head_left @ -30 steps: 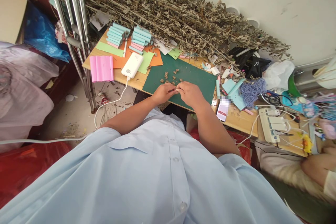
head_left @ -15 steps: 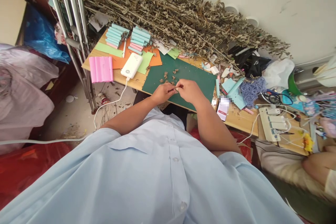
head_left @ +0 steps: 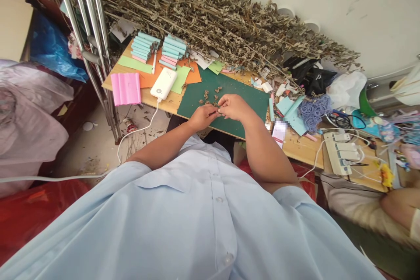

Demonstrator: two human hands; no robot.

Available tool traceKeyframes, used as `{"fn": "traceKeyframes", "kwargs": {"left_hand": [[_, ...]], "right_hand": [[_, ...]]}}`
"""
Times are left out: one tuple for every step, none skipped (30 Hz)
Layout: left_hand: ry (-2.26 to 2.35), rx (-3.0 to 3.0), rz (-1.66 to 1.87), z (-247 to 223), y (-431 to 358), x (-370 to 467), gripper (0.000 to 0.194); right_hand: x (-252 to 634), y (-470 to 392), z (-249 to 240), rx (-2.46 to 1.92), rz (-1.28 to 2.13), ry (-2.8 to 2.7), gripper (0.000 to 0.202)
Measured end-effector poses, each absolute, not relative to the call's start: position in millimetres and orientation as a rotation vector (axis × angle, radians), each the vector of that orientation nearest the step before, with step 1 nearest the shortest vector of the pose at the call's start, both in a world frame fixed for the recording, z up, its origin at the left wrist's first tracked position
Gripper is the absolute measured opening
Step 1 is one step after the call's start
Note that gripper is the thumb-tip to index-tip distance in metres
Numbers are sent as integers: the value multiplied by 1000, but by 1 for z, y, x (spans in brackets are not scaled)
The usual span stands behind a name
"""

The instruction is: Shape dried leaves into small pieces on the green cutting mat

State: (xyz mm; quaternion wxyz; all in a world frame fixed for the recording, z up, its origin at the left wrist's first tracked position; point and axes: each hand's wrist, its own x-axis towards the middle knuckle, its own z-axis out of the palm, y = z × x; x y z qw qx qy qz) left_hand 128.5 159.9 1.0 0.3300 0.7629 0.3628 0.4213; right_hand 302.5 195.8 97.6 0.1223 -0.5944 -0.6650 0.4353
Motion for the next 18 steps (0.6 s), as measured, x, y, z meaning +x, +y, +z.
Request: {"fn": "traceKeyframes", "kwargs": {"left_hand": [[955, 1997, 1104, 1, 160, 129, 47], [960, 1998, 1108, 1, 160, 129, 47], [965, 1998, 1111, 1, 160, 129, 47], [968, 1996, 1113, 1, 160, 129, 47], [968, 1993, 1115, 1, 160, 129, 46], [967, 1990, 1117, 1, 160, 130, 45], [965, 1985, 1119, 1, 160, 130, 45], [964, 1981, 1121, 1, 160, 130, 45], [963, 1978, 1121, 1, 160, 130, 45], [963, 1978, 1121, 0, 160, 130, 44], [962, 1979, 1120, 0, 160, 130, 44], [960, 1984, 1121, 0, 160, 130, 44], [958, 1990, 1122, 0, 160, 130, 44], [957, 1995, 1124, -1, 160, 130, 44], [958, 1998, 1125, -1, 160, 130, 44], [959, 1999, 1123, -1, 160, 130, 45], [961, 1998, 1118, -1, 160, 129, 46], [965, 1996, 1111, 0, 160, 129, 46]], "right_hand": [[305, 194, 99, -1707, 1295, -1905, 24], [308, 192, 100, -1679, 1313, -1871, 22], [311, 189, 100, -1653, 1325, -1849, 21], [314, 186, 100, -1629, 1329, -1845, 21], [317, 182, 98, -1606, 1325, -1860, 23], [319, 179, 97, -1587, 1312, -1883, 27], [321, 176, 94, -1571, 1292, -1907, 32], [322, 172, 92, -1560, 1264, -1922, 35], [322, 169, 90, -1554, 1232, -1928, 36], [322, 167, 88, -1550, 1201, -1927, 33], [321, 164, 87, -1547, 1174, -1923, 29], [320, 163, 86, -1543, 1149, -1918, 24], [318, 161, 85, -1536, 1131, -1914, 21], [317, 161, 85, -1531, 1118, -1908, 20], [317, 161, 85, -1528, 1112, -1900, 19], [316, 161, 86, -1528, 1114, -1890, 19], [315, 162, 86, -1531, 1124, -1878, 18], [315, 163, 87, -1535, 1142, -1865, 18]]}}
